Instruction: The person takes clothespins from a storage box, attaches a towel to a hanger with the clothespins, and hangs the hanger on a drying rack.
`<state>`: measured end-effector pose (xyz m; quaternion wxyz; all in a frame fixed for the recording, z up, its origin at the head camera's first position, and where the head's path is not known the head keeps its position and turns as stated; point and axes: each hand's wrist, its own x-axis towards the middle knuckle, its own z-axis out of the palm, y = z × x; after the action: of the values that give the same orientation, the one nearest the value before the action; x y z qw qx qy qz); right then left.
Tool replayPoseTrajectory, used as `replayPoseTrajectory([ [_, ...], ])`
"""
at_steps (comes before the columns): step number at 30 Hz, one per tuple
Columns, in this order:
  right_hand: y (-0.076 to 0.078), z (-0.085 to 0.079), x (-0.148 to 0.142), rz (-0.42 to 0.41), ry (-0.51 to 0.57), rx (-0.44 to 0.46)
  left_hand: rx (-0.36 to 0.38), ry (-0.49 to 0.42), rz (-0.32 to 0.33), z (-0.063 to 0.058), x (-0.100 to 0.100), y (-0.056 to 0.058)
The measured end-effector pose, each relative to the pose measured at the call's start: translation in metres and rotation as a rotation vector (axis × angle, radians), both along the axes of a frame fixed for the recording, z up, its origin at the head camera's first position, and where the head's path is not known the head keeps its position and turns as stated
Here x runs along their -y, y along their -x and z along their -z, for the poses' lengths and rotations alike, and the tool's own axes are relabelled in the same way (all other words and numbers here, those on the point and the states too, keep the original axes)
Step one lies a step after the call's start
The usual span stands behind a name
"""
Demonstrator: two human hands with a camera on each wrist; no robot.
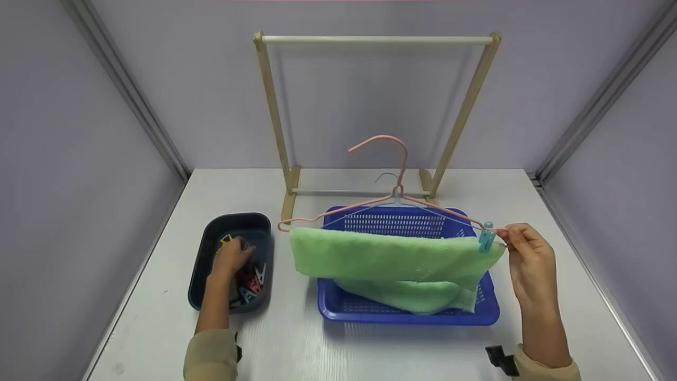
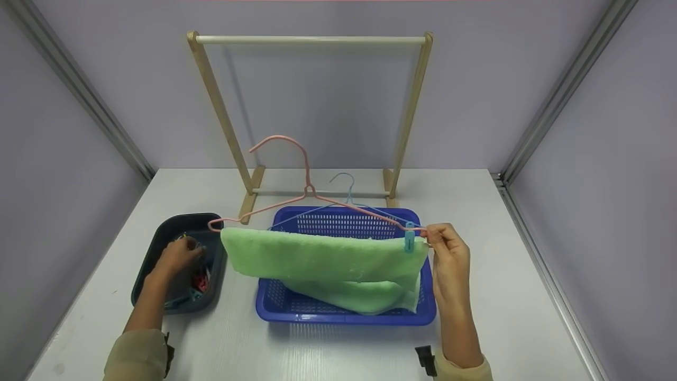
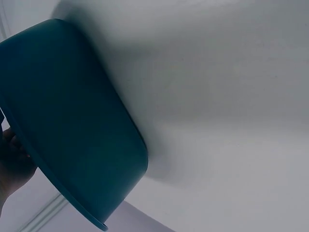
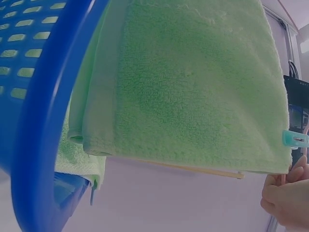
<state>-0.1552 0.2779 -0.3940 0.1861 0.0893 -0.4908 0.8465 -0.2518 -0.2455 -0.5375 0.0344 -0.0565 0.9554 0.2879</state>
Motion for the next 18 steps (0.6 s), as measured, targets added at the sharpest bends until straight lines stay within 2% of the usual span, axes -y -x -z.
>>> replayPoseTrajectory([
  [8,0.001,0.000,0.000,0.007,0.004,0.019,-0.072,-0.044,-0.052,-0.005,-0.001,-0.005],
  [18,0.003,-0.005,-0.001,0.007,0.016,-0.015,-0.234,-0.133,-0.138,-0.022,-0.011,-0.006],
])
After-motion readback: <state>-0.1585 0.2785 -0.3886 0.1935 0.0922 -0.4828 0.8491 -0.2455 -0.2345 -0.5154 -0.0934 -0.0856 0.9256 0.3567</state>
